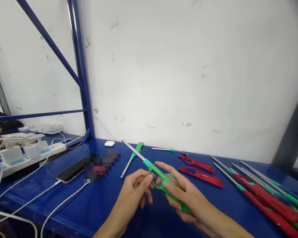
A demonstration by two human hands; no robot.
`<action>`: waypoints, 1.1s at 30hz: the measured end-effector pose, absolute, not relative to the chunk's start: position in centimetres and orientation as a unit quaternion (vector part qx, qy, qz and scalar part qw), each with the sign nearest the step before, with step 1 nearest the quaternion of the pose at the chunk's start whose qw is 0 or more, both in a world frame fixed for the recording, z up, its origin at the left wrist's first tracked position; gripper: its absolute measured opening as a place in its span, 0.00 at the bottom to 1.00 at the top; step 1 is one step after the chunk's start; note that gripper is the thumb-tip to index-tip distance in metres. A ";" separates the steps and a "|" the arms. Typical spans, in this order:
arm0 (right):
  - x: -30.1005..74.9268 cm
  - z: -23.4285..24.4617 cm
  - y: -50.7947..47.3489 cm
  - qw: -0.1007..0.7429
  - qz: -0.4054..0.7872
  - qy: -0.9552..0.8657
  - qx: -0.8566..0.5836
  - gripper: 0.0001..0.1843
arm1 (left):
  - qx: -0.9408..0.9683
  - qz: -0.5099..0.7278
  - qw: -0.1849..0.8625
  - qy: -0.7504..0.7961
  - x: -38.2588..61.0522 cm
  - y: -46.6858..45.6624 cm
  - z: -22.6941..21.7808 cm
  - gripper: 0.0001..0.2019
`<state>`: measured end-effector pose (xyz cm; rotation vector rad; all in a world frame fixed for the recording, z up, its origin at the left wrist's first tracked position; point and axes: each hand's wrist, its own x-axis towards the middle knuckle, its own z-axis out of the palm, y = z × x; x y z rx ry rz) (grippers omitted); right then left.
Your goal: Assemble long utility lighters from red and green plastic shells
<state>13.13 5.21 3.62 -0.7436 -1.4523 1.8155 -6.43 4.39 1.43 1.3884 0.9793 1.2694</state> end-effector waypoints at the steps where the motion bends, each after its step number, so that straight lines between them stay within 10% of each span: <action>1: 13.1 3.7 5.2 0.341 0.699 -0.558 -0.289 0.37 | 0.573 0.523 0.487 0.403 -6.4 4.5 1.4 0.23; 33: 13.1 3.5 5.3 0.338 0.696 -0.566 -0.286 0.40 | 0.581 0.496 0.489 0.421 -6.8 4.2 2.3 0.24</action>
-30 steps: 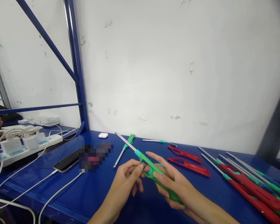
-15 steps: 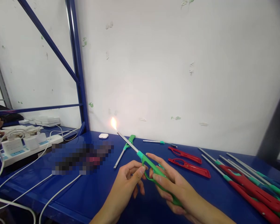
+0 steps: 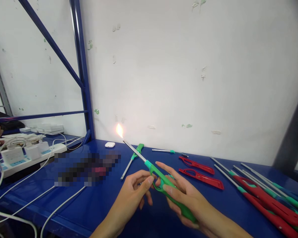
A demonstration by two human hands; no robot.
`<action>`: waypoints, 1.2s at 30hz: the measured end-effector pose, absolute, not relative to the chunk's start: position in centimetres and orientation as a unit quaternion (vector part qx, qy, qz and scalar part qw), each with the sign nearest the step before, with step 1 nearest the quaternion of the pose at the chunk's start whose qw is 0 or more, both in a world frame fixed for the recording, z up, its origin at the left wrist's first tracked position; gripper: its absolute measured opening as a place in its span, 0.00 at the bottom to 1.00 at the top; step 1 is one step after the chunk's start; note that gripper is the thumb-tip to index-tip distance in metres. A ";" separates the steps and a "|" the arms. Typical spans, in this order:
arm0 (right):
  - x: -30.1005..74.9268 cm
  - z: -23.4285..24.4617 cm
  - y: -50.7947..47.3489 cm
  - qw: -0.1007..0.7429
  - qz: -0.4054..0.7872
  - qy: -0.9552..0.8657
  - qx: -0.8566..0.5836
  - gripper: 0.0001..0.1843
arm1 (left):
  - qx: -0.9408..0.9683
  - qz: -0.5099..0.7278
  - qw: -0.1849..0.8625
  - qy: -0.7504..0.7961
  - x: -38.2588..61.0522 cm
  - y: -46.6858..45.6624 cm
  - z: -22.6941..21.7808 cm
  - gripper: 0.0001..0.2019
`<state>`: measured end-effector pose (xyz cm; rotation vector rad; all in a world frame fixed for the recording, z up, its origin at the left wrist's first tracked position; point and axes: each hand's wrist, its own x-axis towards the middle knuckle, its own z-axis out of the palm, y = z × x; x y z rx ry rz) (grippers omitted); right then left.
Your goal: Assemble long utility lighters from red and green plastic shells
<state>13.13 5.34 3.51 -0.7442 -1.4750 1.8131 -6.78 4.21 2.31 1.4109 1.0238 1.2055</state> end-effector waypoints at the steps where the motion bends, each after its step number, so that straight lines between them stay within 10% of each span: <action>1: 13.2 3.5 5.4 0.334 0.695 -0.568 -0.287 0.40 | 0.582 0.499 0.490 0.414 -6.8 4.3 2.3 0.24; 18: 13.2 3.8 5.6 0.343 0.703 -0.569 -0.253 0.32 | 0.404 0.738 0.417 0.344 -11.3 4.7 5.6 0.37; 36: 13.2 3.3 6.1 0.350 0.710 -0.562 -0.239 0.31 | 0.444 0.738 0.369 0.350 -12.3 5.0 5.5 0.26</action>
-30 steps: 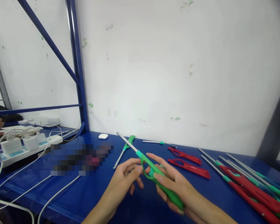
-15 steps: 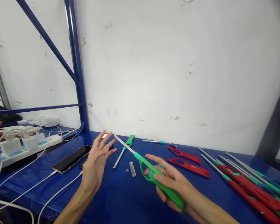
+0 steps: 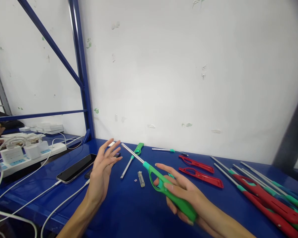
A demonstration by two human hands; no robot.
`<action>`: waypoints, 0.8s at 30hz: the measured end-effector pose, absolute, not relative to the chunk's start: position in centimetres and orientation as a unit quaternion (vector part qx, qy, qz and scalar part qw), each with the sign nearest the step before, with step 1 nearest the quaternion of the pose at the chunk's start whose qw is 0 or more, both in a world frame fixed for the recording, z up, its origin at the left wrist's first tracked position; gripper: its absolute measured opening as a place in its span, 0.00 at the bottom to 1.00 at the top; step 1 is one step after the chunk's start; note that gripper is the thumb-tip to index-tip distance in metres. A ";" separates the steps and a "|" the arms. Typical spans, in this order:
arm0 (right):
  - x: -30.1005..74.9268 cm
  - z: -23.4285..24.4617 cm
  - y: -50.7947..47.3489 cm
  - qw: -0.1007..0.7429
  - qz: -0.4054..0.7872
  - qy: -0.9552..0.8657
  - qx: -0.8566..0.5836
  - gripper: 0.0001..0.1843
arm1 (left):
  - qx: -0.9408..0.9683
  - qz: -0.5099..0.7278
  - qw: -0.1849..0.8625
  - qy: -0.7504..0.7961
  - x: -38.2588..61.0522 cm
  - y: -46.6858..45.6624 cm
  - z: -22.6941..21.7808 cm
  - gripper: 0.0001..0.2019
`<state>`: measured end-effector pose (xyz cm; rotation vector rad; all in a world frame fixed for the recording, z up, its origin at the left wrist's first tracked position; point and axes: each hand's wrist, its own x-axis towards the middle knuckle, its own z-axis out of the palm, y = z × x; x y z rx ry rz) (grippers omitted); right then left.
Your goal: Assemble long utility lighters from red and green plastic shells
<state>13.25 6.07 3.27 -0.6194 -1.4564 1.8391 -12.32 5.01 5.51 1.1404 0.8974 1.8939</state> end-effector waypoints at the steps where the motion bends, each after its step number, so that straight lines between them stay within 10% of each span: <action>1: 13.2 3.2 6.1 0.353 0.710 -0.560 -0.239 0.31 | 0.446 0.736 0.369 0.350 -12.3 5.0 5.5 0.26; 24: 13.3 3.4 6.1 0.352 0.712 -0.553 -0.251 0.32 | 0.487 0.702 0.353 0.380 -12.7 4.8 5.9 0.29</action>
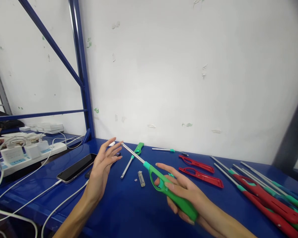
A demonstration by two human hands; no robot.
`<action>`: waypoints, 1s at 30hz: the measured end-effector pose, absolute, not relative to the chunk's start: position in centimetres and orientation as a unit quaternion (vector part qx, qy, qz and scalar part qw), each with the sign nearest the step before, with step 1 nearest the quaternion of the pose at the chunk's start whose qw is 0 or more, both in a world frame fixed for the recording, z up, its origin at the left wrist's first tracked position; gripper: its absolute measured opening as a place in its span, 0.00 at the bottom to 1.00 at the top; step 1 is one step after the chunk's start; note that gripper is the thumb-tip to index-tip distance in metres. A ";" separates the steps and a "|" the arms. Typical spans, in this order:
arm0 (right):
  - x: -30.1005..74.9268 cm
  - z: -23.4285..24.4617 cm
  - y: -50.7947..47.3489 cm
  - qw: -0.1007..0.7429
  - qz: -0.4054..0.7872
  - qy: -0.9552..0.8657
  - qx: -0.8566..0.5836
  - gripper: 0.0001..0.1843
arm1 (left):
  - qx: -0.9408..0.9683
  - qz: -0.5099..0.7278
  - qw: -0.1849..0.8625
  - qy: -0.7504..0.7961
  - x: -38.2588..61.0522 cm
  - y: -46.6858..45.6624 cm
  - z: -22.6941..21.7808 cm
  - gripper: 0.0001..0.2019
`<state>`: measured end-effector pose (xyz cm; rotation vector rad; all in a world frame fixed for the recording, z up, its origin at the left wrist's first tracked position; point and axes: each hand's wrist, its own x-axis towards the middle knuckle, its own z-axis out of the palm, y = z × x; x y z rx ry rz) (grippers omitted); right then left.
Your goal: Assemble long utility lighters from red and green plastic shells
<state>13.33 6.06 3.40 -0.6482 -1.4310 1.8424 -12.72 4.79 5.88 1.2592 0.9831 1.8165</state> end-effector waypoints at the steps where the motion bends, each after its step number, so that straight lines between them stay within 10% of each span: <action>1: 13.3 3.5 6.0 0.354 0.712 -0.551 -0.255 0.32 | 0.488 0.702 0.354 0.380 -12.8 4.8 5.9 0.28; 30: 12.8 3.1 6.0 0.389 0.667 -0.559 -0.303 0.45 | 0.525 0.677 0.316 0.406 -12.7 5.0 4.9 0.30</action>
